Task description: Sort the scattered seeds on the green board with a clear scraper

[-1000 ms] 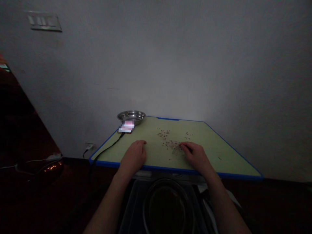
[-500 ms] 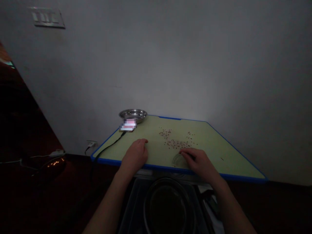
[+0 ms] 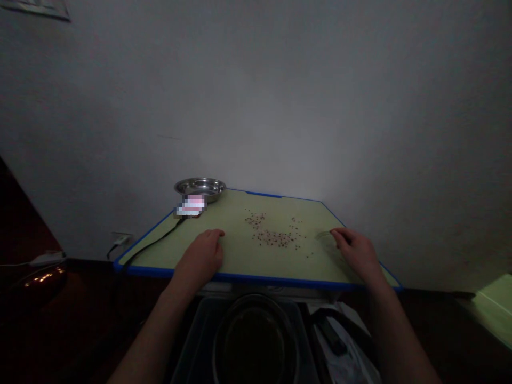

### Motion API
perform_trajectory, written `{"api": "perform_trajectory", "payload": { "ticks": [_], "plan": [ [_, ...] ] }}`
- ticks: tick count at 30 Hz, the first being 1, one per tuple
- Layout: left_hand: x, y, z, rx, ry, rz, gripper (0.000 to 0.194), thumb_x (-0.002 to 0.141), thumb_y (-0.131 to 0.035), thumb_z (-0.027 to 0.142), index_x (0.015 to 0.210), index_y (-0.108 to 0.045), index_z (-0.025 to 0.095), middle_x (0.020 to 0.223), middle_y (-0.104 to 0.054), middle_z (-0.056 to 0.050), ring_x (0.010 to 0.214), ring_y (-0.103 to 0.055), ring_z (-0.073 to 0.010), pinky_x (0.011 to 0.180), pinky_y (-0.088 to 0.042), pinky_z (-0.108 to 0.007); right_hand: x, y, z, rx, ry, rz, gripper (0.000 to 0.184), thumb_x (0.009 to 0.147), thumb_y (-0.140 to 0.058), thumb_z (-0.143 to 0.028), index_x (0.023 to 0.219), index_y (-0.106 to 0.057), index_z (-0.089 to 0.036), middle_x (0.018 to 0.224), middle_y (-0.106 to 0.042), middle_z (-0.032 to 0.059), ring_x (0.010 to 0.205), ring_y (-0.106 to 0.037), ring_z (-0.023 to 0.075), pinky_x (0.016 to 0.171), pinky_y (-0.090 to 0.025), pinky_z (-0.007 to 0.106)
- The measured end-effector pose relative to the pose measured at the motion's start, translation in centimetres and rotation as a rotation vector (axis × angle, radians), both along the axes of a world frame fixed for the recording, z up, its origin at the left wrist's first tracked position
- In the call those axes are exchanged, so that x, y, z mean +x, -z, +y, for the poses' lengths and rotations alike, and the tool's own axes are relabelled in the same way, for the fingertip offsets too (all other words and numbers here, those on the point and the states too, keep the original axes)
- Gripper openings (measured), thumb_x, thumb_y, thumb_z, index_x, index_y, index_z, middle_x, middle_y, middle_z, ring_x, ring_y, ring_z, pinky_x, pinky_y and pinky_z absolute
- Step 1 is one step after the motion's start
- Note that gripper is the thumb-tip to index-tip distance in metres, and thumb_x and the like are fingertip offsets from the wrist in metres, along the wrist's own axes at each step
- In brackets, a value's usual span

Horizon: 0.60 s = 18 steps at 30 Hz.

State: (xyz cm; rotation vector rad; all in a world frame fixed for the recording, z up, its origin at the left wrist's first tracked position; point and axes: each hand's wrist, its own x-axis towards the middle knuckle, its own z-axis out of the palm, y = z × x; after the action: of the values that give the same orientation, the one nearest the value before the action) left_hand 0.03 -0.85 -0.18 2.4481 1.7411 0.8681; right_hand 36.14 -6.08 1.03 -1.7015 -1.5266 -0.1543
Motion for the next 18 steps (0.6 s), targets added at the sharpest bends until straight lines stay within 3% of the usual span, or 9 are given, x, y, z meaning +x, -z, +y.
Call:
{"api": "perform_trajectory", "payload": {
  "ticks": [5, 9, 18],
  "plan": [
    [-0.1, 0.1, 0.1, 0.007, -0.005, 0.002, 0.041, 0.083, -0.033, 0.016, 0.115, -0.058, 0.008, 0.115, -0.063, -0.015, 0.11, -0.057, -0.0243, 0.1, -0.043, -0.04, 1.2, 1.5, -0.8, -0.082, 0.051, -0.071, 0.035, 0.085, -0.044, -0.035, 0.09, -0.072, -0.014, 0.09, -0.074, 0.0153, 0.082, -0.067, 0.0294, 0.073, -0.047, 0.038],
    [-0.2, 0.2, 0.3, 0.01, -0.001, 0.007, 0.041, 0.083, -0.033, 0.017, 0.115, -0.058, 0.009, 0.115, -0.063, -0.015, 0.11, -0.057, -0.0245, 0.101, -0.042, -0.04, -0.6, 2.2, -1.4, -0.121, 0.019, -0.089, 0.036, 0.088, -0.041, -0.035, 0.093, -0.071, -0.015, 0.095, -0.074, 0.0139, 0.087, -0.067, 0.0278, 0.077, -0.046, 0.036],
    [-0.1, 0.1, 0.3, 0.019, -0.004, 0.014, 0.041, 0.082, -0.035, 0.017, 0.114, -0.058, 0.009, 0.115, -0.064, -0.015, 0.109, -0.058, -0.0246, 0.1, -0.043, -0.04, -5.0, 1.9, -2.2, -0.193, -0.092, -0.141, 0.033, 0.09, -0.042, -0.034, 0.096, -0.07, -0.018, 0.094, -0.075, 0.0089, 0.087, -0.068, 0.026, 0.076, -0.048, 0.034]
  ]
}}
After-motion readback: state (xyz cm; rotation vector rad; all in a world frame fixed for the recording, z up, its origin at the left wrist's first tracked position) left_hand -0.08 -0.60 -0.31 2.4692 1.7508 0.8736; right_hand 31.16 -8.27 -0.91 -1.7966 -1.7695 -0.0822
